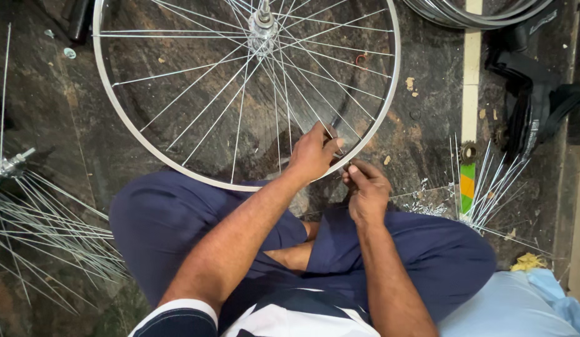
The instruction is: The person laces spokes into a bicycle wheel rim by hand while sitting on the floor.
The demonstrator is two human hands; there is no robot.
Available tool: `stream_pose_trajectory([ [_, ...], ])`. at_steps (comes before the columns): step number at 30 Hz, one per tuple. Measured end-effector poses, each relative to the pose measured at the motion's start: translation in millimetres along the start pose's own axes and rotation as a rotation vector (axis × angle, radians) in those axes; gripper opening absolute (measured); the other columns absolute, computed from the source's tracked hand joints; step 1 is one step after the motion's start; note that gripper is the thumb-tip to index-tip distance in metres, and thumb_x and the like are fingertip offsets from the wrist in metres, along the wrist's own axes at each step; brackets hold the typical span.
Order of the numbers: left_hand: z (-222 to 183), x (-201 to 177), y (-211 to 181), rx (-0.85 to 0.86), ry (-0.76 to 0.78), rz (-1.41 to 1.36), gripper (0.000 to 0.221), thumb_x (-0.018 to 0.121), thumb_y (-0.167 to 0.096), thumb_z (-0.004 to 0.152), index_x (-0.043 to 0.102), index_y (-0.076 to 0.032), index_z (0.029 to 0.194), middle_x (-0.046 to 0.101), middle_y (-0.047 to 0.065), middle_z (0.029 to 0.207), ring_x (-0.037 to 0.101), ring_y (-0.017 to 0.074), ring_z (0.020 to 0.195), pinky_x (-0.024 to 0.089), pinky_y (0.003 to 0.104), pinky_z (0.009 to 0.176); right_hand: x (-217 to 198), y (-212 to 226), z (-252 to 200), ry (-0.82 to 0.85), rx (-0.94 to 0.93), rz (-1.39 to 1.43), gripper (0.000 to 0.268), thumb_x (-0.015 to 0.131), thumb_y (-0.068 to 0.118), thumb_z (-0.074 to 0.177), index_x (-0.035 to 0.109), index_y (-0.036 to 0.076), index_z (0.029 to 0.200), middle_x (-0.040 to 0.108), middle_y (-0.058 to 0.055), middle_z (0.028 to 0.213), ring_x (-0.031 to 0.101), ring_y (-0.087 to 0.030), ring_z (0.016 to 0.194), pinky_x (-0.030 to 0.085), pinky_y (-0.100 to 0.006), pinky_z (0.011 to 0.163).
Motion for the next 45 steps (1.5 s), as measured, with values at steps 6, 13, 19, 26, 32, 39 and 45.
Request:
stream_pose_trajectory([
  [6,-2,-4,-7,-0.037,0.033,-0.044,0.029,0.071,-0.028,0.091,0.061,-0.005,0.105,0.075,0.012,0.085,0.077,0.0291,0.083,0.055,0.042,0.073,15,3,2,0.002,-0.179,-0.261,0.018,0.077,0.002,0.089,0.072,-0.005,0.106,0.070,-0.004,0.092,0.062,-0.010,0.079,0.048,-0.023,0.071],
  [13,-2,-3,-5,0.019,0.009,-0.001,0.031,0.072,-0.028,0.091,0.061,-0.004,0.104,0.074,0.013,0.084,0.075,0.0318,0.082,0.054,0.044,0.071,30,46,-11,0.054,-0.478,-0.841,0.015,0.081,0.006,0.088,0.076,0.000,0.101,0.064,-0.005,0.089,0.057,-0.011,0.079,0.045,-0.026,0.071],
  [19,-3,-2,-9,0.015,0.017,-0.053,0.029,0.070,-0.027,0.092,0.060,-0.004,0.105,0.076,0.011,0.082,0.077,0.0280,0.081,0.055,0.042,0.071,26,41,-5,0.120,-0.314,-0.573,0.012,0.079,0.003,0.088,0.075,-0.001,0.098,0.066,-0.002,0.092,0.060,-0.010,0.083,0.047,-0.023,0.075],
  [26,-4,-4,-9,0.024,0.018,-0.041,0.030,0.071,-0.028,0.092,0.061,-0.003,0.106,0.076,0.011,0.082,0.077,0.0281,0.079,0.055,0.041,0.070,24,44,0,0.186,-0.365,-0.675,0.013,0.079,0.004,0.090,0.074,-0.002,0.100,0.064,-0.003,0.092,0.058,-0.010,0.083,0.047,-0.024,0.074],
  [32,-3,-4,-10,0.004,0.023,-0.029,0.029,0.070,-0.027,0.092,0.061,-0.003,0.106,0.076,0.011,0.082,0.076,0.0279,0.081,0.055,0.042,0.071,31,48,-3,0.189,-0.426,-0.712,0.012,0.078,0.005,0.090,0.073,-0.003,0.098,0.064,-0.003,0.092,0.059,-0.011,0.084,0.047,-0.025,0.076],
  [39,-3,-4,-13,-0.036,0.038,-0.057,0.029,0.068,-0.028,0.091,0.061,-0.004,0.106,0.077,0.011,0.083,0.078,0.0282,0.081,0.057,0.043,0.073,16,13,12,0.066,-0.281,-0.351,0.015,0.079,0.000,0.089,0.067,-0.001,0.098,0.063,-0.001,0.089,0.056,-0.009,0.080,0.045,-0.023,0.072],
  [45,-25,-19,-47,0.063,0.117,0.516,0.024,0.069,-0.029,0.093,0.069,-0.006,0.100,0.073,0.020,0.094,0.069,0.0438,0.090,0.049,0.054,0.080,13,0,19,0.158,-0.068,-0.044,0.014,0.074,-0.001,0.090,0.068,0.000,0.103,0.066,-0.003,0.088,0.055,-0.010,0.071,0.042,-0.024,0.063],
])
Point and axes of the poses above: each hand's wrist, its own z-axis towards the middle knuckle, its own x-axis out of the palm, y = z × x, the point moved 2 cm from there along z, towards the middle knuckle
